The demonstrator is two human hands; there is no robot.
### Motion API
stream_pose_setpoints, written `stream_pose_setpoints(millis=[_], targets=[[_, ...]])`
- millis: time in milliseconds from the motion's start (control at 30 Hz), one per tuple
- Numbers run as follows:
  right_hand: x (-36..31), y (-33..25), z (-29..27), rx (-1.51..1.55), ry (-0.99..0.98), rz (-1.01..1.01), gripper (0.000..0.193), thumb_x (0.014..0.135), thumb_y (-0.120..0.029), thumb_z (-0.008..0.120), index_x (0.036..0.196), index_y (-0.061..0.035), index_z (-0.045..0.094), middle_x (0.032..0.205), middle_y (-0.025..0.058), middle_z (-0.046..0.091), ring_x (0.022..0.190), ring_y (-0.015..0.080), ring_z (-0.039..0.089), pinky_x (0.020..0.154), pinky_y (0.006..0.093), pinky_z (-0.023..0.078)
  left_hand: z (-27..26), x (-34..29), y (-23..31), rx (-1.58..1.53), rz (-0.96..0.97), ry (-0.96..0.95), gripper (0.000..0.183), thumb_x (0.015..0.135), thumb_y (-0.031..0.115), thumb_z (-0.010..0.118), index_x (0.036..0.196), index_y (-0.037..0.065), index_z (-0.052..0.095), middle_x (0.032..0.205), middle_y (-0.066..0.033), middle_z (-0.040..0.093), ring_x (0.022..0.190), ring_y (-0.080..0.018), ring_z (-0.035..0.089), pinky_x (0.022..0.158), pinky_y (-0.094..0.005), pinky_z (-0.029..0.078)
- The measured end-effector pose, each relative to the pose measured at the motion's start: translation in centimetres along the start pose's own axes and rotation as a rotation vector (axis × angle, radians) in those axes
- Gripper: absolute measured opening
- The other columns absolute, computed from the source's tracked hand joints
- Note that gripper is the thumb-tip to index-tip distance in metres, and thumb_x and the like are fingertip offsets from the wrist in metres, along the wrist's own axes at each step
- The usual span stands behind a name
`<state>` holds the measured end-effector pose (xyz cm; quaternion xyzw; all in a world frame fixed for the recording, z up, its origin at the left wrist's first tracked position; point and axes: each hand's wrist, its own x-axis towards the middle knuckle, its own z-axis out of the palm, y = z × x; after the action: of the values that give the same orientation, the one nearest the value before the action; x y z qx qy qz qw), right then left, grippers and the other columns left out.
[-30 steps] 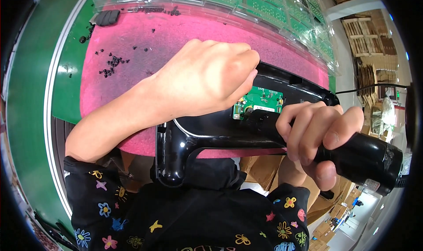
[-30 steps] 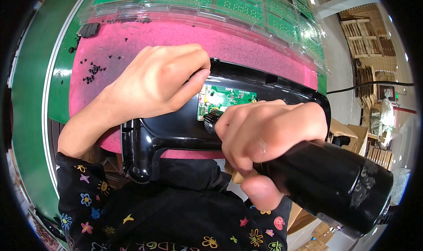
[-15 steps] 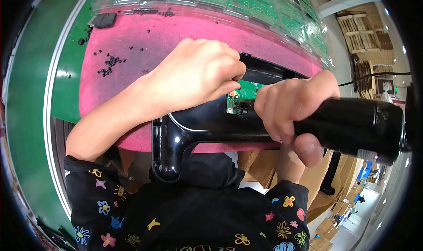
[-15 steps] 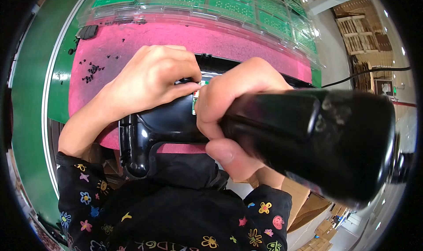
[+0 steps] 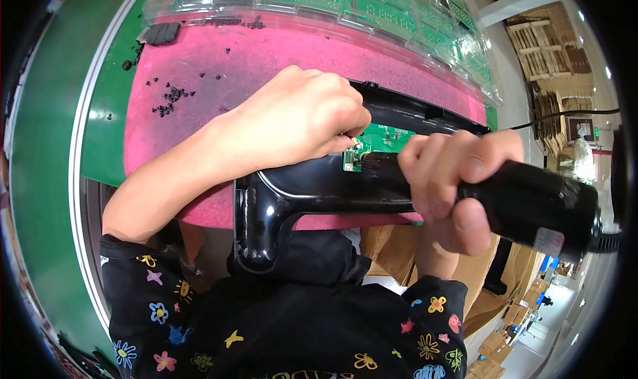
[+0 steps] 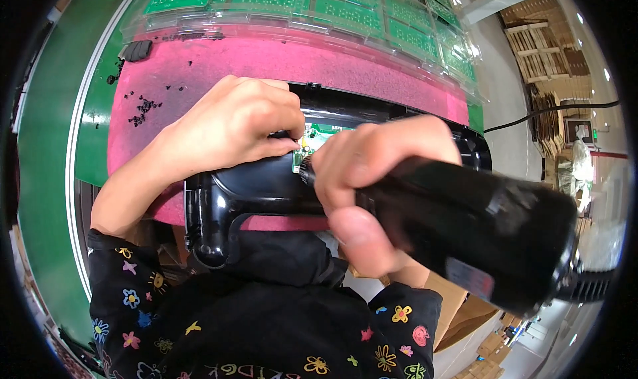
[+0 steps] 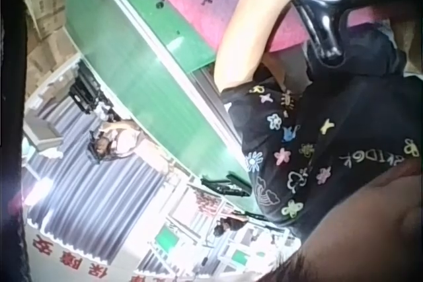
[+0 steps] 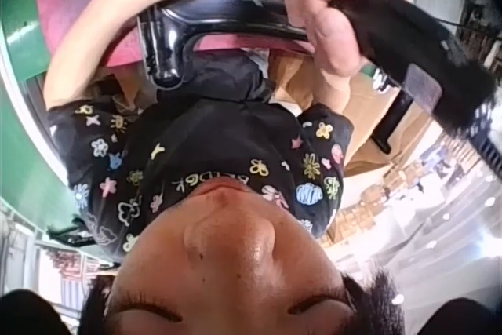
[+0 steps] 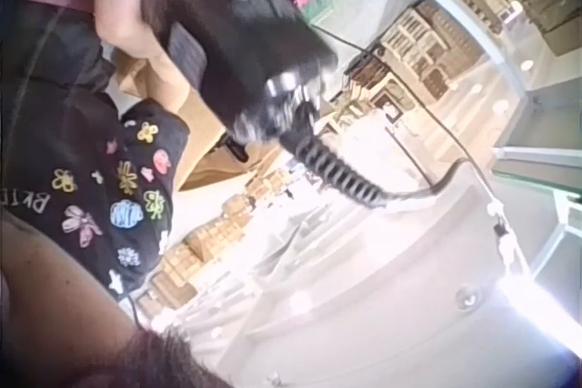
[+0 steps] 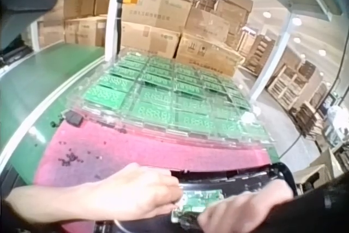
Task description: Assemble electronic circuit boards into plastic housings using an electric screwdriver.
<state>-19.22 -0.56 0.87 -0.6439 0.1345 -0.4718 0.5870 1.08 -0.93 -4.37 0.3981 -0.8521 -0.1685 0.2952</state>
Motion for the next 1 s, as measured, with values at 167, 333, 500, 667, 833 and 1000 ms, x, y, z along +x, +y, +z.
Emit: stream_pose_setpoints(millis=[167,333,500,667,833,1000], targets=[[-0.1,-2.3,-1.3,0.077,-0.032,-0.241,0.032,0.087,-0.024,0.067,0.111,-0.0132,0.049,0.070,-0.0045,0.052,0.058,0.0090,0.050,0.068,0.0290,0.038,0.0,0.5,0.0,-0.160,0.101,0.016,0.015,0.076,0.010,0.076,0.085,0.001,0.068,0.081,-0.0092,0.067,0.079,-0.0306,0.065,0.066,-0.0405,0.052],[0.2,-2.9,-1.8,0.198,-0.016,-0.364,0.030,0.087,-0.022,0.066,0.110,-0.0116,0.049,0.071,-0.0042,0.053,0.060,0.0078,0.049,0.072,0.0289,0.038,0.2,1.0,0.2,-0.386,0.170,0.071,0.014,0.077,0.004,0.077,0.086,-0.002,0.070,0.080,-0.0121,0.070,0.074,-0.0294,0.067,0.064,-0.0366,0.053],[0.1,-3.5,-1.8,0.222,-0.008,-0.325,0.030,0.086,-0.020,0.065,0.109,-0.0105,0.049,0.071,-0.0039,0.053,0.060,0.0087,0.050,0.072,0.0295,0.039,0.1,1.1,0.3,-0.430,0.223,0.084,0.013,0.076,0.002,0.077,0.085,-0.003,0.069,0.079,-0.0123,0.071,0.071,-0.0277,0.067,0.063,-0.0353,0.054],[0.0,-3.5,-2.2,0.235,0.006,-0.293,0.030,0.087,-0.021,0.065,0.110,-0.0101,0.050,0.072,-0.0034,0.055,0.062,0.0089,0.052,0.073,0.0292,0.039,-0.3,1.1,1.0,-0.329,0.160,0.075,0.013,0.075,0.003,0.078,0.084,-0.003,0.069,0.078,-0.0115,0.070,0.069,-0.0271,0.066,0.062,-0.0351,0.053],[-0.3,-3.5,-2.7,0.209,0.002,-0.316,0.031,0.088,-0.022,0.064,0.113,-0.0100,0.050,0.074,-0.0033,0.056,0.061,0.0090,0.052,0.072,0.0293,0.040,0.0,1.2,1.4,-0.285,0.159,0.040,0.016,0.075,0.004,0.078,0.086,-0.002,0.069,0.080,-0.0116,0.070,0.070,-0.0281,0.066,0.063,-0.0362,0.054],[-0.8,-4.2,-4.2,0.114,-0.047,-0.203,0.031,0.089,-0.021,0.061,0.115,-0.0106,0.048,0.073,-0.0013,0.053,0.061,0.0110,0.051,0.069,0.0303,0.038,0.2,1.3,1.9,-0.408,0.088,0.002,0.032,0.076,0.013,0.080,0.102,0.000,0.067,0.092,-0.0137,0.071,0.081,-0.0303,0.066,0.069,-0.0371,0.054]])
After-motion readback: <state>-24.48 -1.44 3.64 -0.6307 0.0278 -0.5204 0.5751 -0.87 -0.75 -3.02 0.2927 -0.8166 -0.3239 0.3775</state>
